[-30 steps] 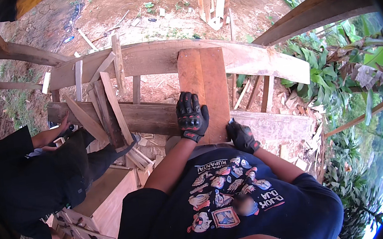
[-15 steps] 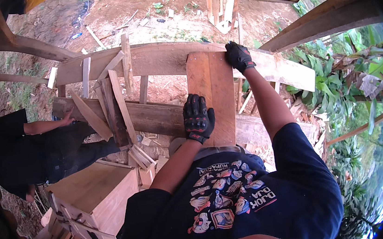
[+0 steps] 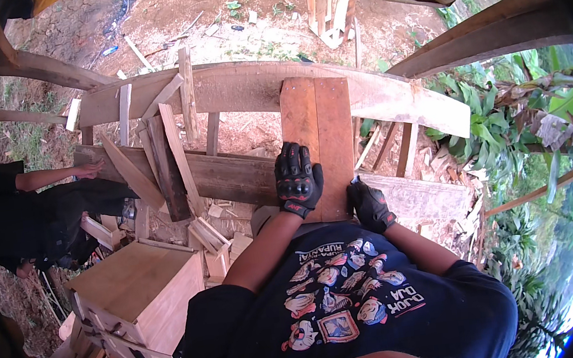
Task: The person sands a rectangular wooden plank using a sanding block while standing at a workbench. They repeatedly rub the block across the surface of the wood, occasionally repositioning the plank to work on different areas.
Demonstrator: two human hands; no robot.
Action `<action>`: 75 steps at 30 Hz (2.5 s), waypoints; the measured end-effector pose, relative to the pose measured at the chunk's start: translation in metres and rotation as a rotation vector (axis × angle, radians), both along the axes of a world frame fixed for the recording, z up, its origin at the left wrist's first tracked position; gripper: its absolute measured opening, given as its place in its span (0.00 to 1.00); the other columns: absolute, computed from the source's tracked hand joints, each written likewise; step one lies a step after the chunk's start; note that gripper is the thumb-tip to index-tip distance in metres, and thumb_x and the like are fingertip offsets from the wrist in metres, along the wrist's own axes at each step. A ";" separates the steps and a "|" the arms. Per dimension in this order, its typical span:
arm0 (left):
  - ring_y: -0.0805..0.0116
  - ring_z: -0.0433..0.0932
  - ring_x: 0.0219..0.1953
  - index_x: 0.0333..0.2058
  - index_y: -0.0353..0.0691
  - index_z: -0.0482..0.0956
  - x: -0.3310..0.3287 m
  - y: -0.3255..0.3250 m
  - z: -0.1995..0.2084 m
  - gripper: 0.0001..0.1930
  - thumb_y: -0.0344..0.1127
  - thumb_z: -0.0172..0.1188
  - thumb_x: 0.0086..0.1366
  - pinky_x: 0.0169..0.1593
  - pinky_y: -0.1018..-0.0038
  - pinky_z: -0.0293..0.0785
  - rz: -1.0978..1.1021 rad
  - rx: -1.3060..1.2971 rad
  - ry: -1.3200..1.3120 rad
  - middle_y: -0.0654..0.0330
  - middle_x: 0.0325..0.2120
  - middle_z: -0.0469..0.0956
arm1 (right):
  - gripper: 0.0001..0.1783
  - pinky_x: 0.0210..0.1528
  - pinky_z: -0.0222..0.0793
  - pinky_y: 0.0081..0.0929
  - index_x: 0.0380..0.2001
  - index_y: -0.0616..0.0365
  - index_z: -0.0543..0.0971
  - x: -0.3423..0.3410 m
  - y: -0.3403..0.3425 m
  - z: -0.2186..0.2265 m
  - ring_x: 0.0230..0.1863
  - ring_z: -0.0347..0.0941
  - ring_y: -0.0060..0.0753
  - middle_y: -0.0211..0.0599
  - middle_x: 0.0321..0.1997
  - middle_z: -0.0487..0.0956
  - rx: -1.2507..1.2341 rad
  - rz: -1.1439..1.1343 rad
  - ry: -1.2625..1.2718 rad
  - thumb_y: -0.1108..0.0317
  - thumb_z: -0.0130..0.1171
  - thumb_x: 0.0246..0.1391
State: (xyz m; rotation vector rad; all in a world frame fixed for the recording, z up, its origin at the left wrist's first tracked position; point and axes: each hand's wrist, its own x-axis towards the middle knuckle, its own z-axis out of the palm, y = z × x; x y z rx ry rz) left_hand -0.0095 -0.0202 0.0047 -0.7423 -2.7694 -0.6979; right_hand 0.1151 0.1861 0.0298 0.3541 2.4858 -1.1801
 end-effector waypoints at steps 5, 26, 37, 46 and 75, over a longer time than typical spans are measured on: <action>0.36 0.67 0.72 0.61 0.30 0.78 0.000 0.001 0.004 0.30 0.45 0.65 0.67 0.73 0.41 0.64 0.003 -0.008 -0.067 0.39 0.65 0.72 | 0.19 0.45 0.76 0.62 0.49 0.59 0.80 -0.039 -0.004 -0.017 0.44 0.82 0.69 0.61 0.45 0.85 0.180 -0.184 0.181 0.55 0.48 0.78; 0.34 0.69 0.70 0.61 0.29 0.77 0.001 0.002 0.001 0.29 0.42 0.67 0.66 0.71 0.41 0.67 0.004 0.004 0.021 0.38 0.64 0.73 | 0.16 0.44 0.73 0.58 0.49 0.58 0.79 0.022 0.012 -0.026 0.45 0.81 0.69 0.60 0.40 0.84 0.025 0.087 0.101 0.55 0.55 0.75; 0.34 0.69 0.70 0.62 0.30 0.77 0.003 -0.001 0.001 0.30 0.42 0.67 0.66 0.71 0.41 0.68 0.010 -0.009 0.026 0.38 0.65 0.73 | 0.24 0.53 0.75 0.63 0.50 0.60 0.83 -0.182 0.048 -0.035 0.49 0.81 0.72 0.64 0.46 0.86 0.283 -0.167 0.352 0.50 0.47 0.77; 0.34 0.68 0.71 0.63 0.30 0.76 0.003 -0.001 -0.003 0.30 0.42 0.67 0.67 0.73 0.42 0.66 0.009 -0.037 0.027 0.38 0.65 0.72 | 0.26 0.56 0.75 0.63 0.50 0.58 0.83 -0.233 0.066 -0.028 0.52 0.80 0.74 0.66 0.48 0.85 0.309 -0.160 0.319 0.47 0.45 0.77; 0.38 0.68 0.72 0.62 0.32 0.79 0.005 0.000 -0.003 0.30 0.46 0.66 0.68 0.73 0.42 0.65 0.014 0.009 0.050 0.41 0.67 0.73 | 0.24 0.58 0.75 0.61 0.51 0.58 0.83 -0.272 0.083 -0.029 0.54 0.81 0.72 0.60 0.54 0.86 0.387 -0.216 0.281 0.51 0.46 0.74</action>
